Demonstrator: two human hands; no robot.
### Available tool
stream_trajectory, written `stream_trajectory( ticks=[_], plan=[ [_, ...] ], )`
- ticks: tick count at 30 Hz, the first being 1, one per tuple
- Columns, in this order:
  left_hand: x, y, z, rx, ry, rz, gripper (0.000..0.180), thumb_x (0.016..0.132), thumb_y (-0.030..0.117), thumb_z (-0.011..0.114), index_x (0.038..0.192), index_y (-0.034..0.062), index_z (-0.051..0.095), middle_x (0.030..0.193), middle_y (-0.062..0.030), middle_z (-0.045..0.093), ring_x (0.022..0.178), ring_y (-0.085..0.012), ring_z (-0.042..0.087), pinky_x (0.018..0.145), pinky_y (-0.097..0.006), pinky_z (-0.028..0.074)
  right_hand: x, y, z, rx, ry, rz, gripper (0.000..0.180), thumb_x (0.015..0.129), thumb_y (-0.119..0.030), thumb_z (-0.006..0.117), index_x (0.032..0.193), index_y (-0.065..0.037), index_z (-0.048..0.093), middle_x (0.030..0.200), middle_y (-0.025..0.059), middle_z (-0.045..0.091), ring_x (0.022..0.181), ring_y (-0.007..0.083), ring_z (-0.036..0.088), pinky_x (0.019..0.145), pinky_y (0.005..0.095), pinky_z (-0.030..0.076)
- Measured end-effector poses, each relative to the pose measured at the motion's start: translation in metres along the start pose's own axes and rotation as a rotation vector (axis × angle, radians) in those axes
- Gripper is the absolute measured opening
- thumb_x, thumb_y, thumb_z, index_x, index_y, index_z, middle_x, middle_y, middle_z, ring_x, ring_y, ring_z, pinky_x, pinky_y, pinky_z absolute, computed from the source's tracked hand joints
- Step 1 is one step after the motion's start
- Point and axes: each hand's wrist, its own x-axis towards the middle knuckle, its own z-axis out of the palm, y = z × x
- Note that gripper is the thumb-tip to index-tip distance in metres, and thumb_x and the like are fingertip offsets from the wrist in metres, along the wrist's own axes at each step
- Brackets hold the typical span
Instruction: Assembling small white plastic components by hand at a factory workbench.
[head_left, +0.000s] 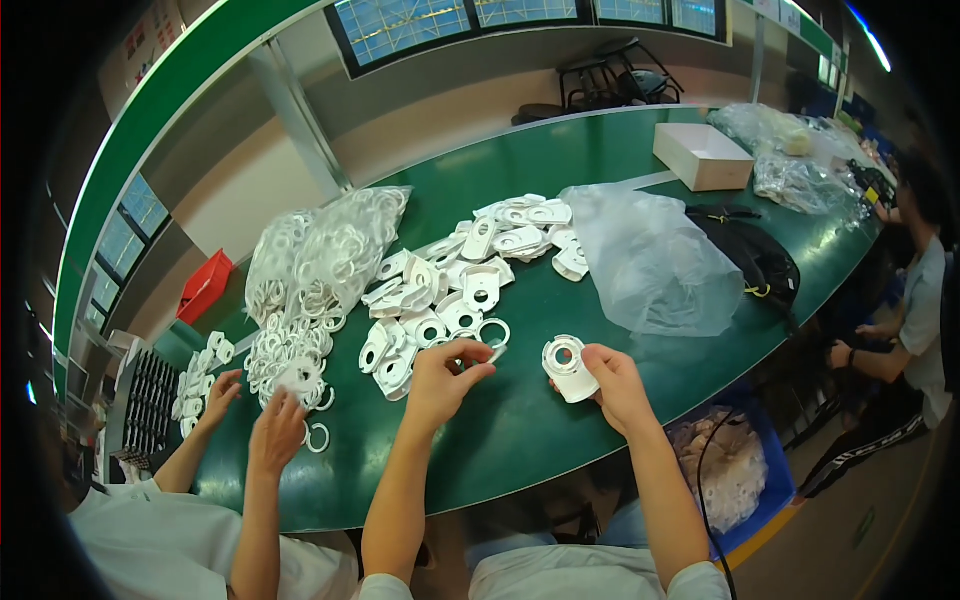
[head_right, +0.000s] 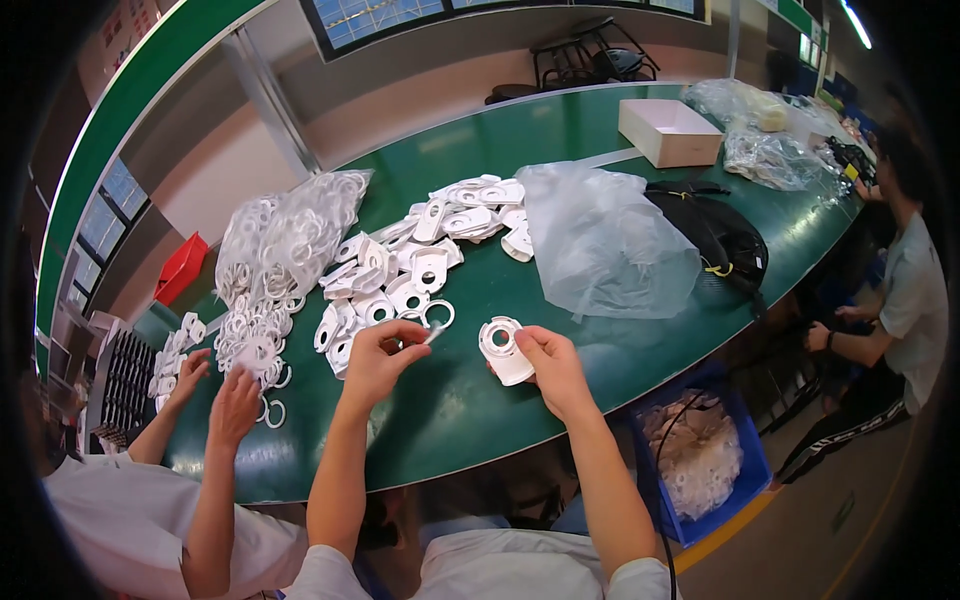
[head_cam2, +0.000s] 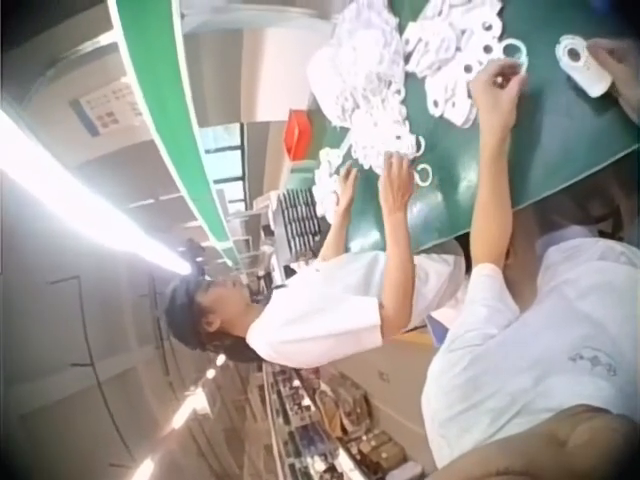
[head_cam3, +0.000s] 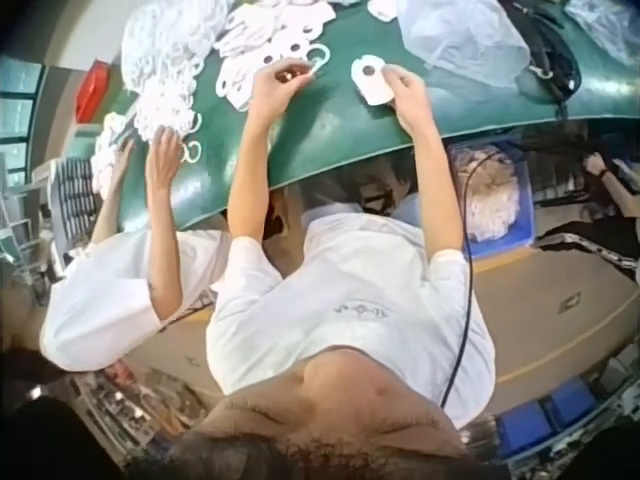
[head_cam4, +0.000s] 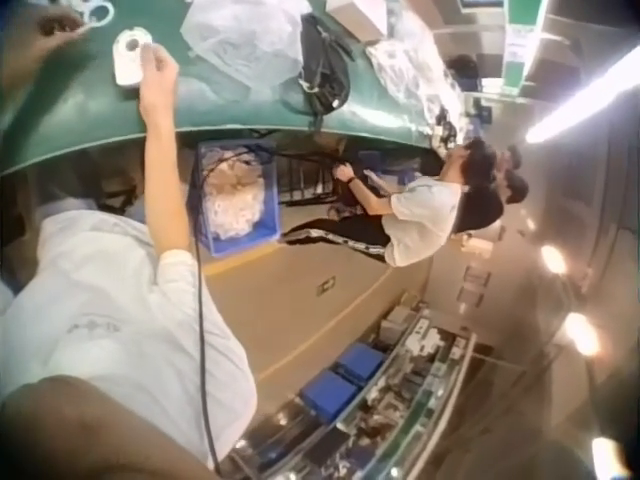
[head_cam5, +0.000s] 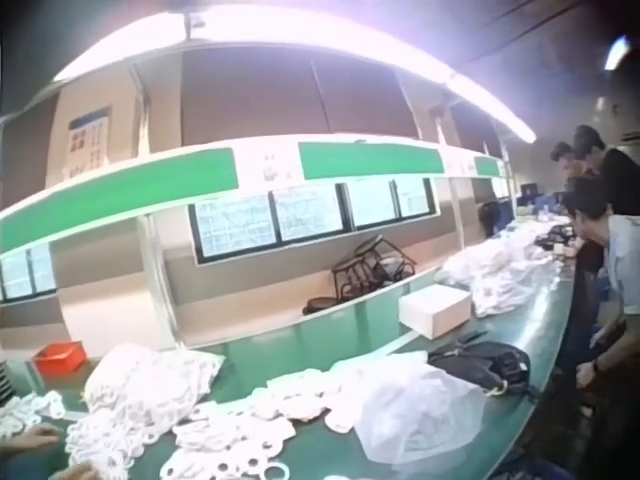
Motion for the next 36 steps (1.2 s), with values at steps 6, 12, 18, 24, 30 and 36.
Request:
stream_trajectory(
  ticks=[6, 12, 18, 24, 30, 36],
  plan=[
    [-0.007, 0.01, 0.022, 0.128, 0.081, 0.436, 0.023, 0.066, -0.006, 0.072, 0.086, 0.0063, 0.069, 0.083, -0.0052, 0.066, 0.072, -0.0145, 0.061, 0.062, -0.024, 0.047, -0.007, -0.003, 0.006, 0.108, -0.041, 0.131, 0.03, 0.096, -0.018, 0.045, 0.11, 0.006, 0.055, 0.098, 0.0135, 0.065, 0.085, 0.0216, 0.066, 0.075, 0.0305, 0.053],
    [-0.009, 0.015, 0.041, 0.307, -0.022, 0.741, 0.028, 0.063, -0.006, 0.068, 0.088, 0.0071, 0.067, 0.088, -0.0047, 0.064, 0.077, -0.023, 0.06, 0.065, -0.032, 0.051, -0.006, -0.007, 0.005, 0.129, -0.139, 0.15, 0.031, 0.09, -0.007, 0.047, 0.118, 0.007, 0.052, 0.104, 0.0121, 0.063, 0.088, 0.0199, 0.065, 0.076, 0.0284, 0.053],
    [-0.008, 0.015, 0.044, 0.338, -0.041, 0.773, 0.028, 0.063, -0.006, 0.067, 0.088, 0.0053, 0.065, 0.09, -0.0059, 0.063, 0.08, -0.0244, 0.06, 0.067, -0.032, 0.051, -0.008, -0.005, 0.005, 0.123, -0.17, 0.107, 0.033, 0.086, -0.002, 0.051, 0.118, 0.007, 0.052, 0.104, 0.0112, 0.063, 0.09, 0.0192, 0.065, 0.077, 0.0283, 0.053],
    [-0.009, 0.016, 0.045, 0.315, -0.015, 0.785, 0.028, 0.065, -0.005, 0.068, 0.091, 0.0042, 0.064, 0.091, -0.0078, 0.062, 0.081, -0.0256, 0.06, 0.067, -0.032, 0.051, -0.01, 0.005, 0.012, -0.122, -0.03, -0.095, 0.033, 0.082, 0.002, 0.059, 0.115, 0.005, 0.055, 0.099, 0.0104, 0.064, 0.087, 0.0176, 0.065, 0.075, 0.0272, 0.052],
    [-0.011, 0.017, 0.042, 0.206, 0.109, 0.589, 0.023, 0.071, -0.006, 0.067, 0.092, 0.0038, 0.066, 0.092, -0.009, 0.064, 0.079, -0.0226, 0.063, 0.067, -0.029, 0.051, -0.011, 0.004, 0.008, 0.031, -0.012, -0.048, 0.035, 0.081, 0.003, 0.058, 0.116, 0.007, 0.051, 0.102, 0.0136, 0.064, 0.085, 0.0212, 0.066, 0.078, 0.0297, 0.053],
    [-0.011, 0.02, 0.046, 0.064, 0.071, 0.411, 0.02, 0.078, -0.004, 0.063, 0.096, 0.0015, 0.065, 0.092, -0.0088, 0.064, 0.075, -0.0175, 0.063, 0.065, -0.026, 0.05, -0.014, 0.002, 0.01, -0.033, -0.029, -0.092, 0.035, 0.08, 0.005, 0.058, 0.114, 0.007, 0.052, 0.1, 0.0143, 0.065, 0.087, 0.0219, 0.066, 0.079, 0.0305, 0.053]
  ],
)
